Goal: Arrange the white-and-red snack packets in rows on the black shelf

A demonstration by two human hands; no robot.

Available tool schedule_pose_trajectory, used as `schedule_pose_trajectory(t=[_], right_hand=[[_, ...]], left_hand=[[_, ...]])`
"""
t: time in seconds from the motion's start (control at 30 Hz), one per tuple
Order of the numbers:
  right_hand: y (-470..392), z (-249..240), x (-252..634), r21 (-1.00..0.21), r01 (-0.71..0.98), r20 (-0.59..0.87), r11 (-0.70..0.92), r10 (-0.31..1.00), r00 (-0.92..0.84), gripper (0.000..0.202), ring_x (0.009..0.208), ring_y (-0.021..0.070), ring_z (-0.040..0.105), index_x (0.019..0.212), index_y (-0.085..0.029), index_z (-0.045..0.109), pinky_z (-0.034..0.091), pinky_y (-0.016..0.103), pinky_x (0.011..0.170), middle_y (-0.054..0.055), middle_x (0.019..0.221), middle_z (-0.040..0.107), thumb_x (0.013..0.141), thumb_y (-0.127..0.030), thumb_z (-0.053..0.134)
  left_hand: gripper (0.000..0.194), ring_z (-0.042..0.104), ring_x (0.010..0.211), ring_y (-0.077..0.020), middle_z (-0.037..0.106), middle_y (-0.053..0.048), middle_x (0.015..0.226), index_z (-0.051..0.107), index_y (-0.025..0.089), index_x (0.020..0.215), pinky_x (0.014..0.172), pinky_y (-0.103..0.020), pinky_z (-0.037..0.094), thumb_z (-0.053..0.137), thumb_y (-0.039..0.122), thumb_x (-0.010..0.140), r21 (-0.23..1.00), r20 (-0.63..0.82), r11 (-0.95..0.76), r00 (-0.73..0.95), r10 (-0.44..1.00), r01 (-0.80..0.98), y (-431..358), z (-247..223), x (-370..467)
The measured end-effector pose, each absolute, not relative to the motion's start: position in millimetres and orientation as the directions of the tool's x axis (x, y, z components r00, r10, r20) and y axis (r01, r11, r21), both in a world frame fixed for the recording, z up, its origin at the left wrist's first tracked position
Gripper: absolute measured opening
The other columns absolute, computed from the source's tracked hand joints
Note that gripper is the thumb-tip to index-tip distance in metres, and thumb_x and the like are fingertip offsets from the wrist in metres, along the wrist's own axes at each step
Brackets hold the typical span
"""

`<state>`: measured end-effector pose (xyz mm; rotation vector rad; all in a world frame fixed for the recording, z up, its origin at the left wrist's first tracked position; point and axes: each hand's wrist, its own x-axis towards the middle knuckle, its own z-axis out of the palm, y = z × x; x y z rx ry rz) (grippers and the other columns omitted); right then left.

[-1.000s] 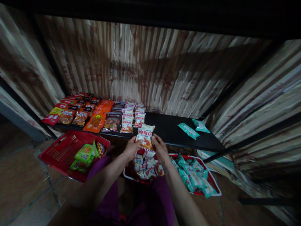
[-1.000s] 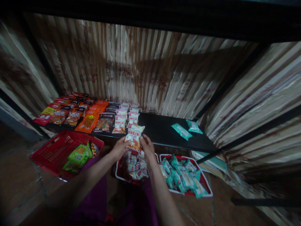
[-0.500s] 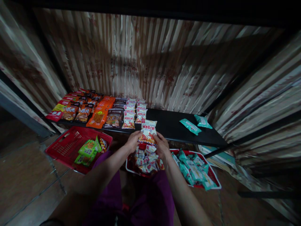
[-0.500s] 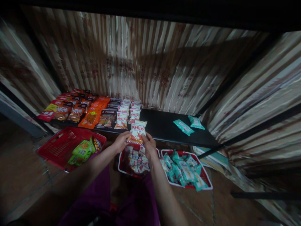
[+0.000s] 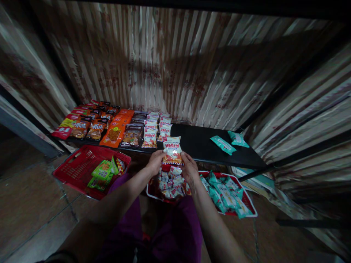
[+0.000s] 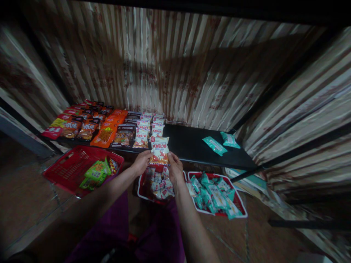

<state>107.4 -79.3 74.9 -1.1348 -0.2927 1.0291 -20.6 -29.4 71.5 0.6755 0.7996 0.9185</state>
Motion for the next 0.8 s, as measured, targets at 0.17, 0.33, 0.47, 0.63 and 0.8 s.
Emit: schedule_pose_trajectory(t=[0.17, 0.33, 0.47, 0.63, 0.8], right_hand=[[-81, 71, 104, -0.840, -0.541, -0.272, 0.038, 0.833, 0.482, 0.038, 0.070, 0.0114, 0.064, 0.081, -0.023, 0.065, 0.055, 0.023, 0.063, -0.002, 0.080, 0.070, 0.050, -0.035, 0.084], [-77, 63, 101, -0.855, -0.519, -0.286, 0.016, 0.820, 0.495, 0.035, 0.063, 0.0093, 0.063, 0.077, -0.022, 0.064, 0.054, 0.021, 0.060, -0.004, 0.071, 0.068, 0.050, -0.029, 0.084], [-71, 61, 101, -0.828, -0.559, -0.297, 0.048, 0.808, 0.509, 0.036, 0.057, 0.0068, 0.060, 0.072, -0.020, 0.063, 0.052, 0.016, 0.055, -0.004, 0.067, 0.066, 0.044, -0.025, 0.085], [-66, 62, 102, -0.829, -0.554, -0.279, 0.073, 0.805, 0.523, 0.031, 0.051, 0.0063, 0.056, 0.067, -0.020, 0.061, 0.051, 0.017, 0.051, -0.005, 0.061, 0.063, 0.045, -0.024, 0.083], [-60, 57, 108, -0.822, -0.564, -0.309, 0.076, 0.772, 0.555, 0.031, 0.050, 0.0065, 0.054, 0.066, -0.020, 0.059, 0.049, 0.017, 0.049, -0.007, 0.056, 0.060, 0.044, -0.019, 0.082]], left_hand=[[0.015, 0.059, 0.059, -0.0123, 0.065, -0.002, 0.066, 0.060, 0.016, 0.075, 0.059, -0.024, 0.046, 0.067, 0.024, 0.065, 0.807, -0.296, 0.406, 0.299, 0.907, -0.430, -20, 72, -13], [0.019, 0.059, 0.059, -0.0122, 0.065, -0.001, 0.066, 0.059, 0.016, 0.073, 0.056, -0.023, 0.044, 0.069, 0.028, 0.063, 0.832, -0.315, 0.397, 0.260, 0.913, -0.387, -10, 72, -5], [0.018, 0.056, 0.054, -0.0107, 0.062, 0.001, 0.060, 0.058, 0.015, 0.069, 0.053, -0.022, 0.040, 0.070, 0.027, 0.061, 0.847, -0.349, 0.405, 0.214, 0.912, -0.344, -4, 68, -2], [0.020, 0.058, 0.057, -0.0122, 0.063, 0.000, 0.061, 0.058, 0.015, 0.072, 0.058, -0.024, 0.042, 0.069, 0.028, 0.063, 0.829, -0.379, 0.417, 0.175, 0.909, -0.371, -1, 63, 5], [0.022, 0.057, 0.057, -0.0116, 0.061, 0.002, 0.060, 0.057, 0.016, 0.072, 0.061, -0.025, 0.044, 0.071, 0.030, 0.061, 0.821, -0.382, 0.415, 0.162, 0.910, -0.393, 2, 58, 18]])
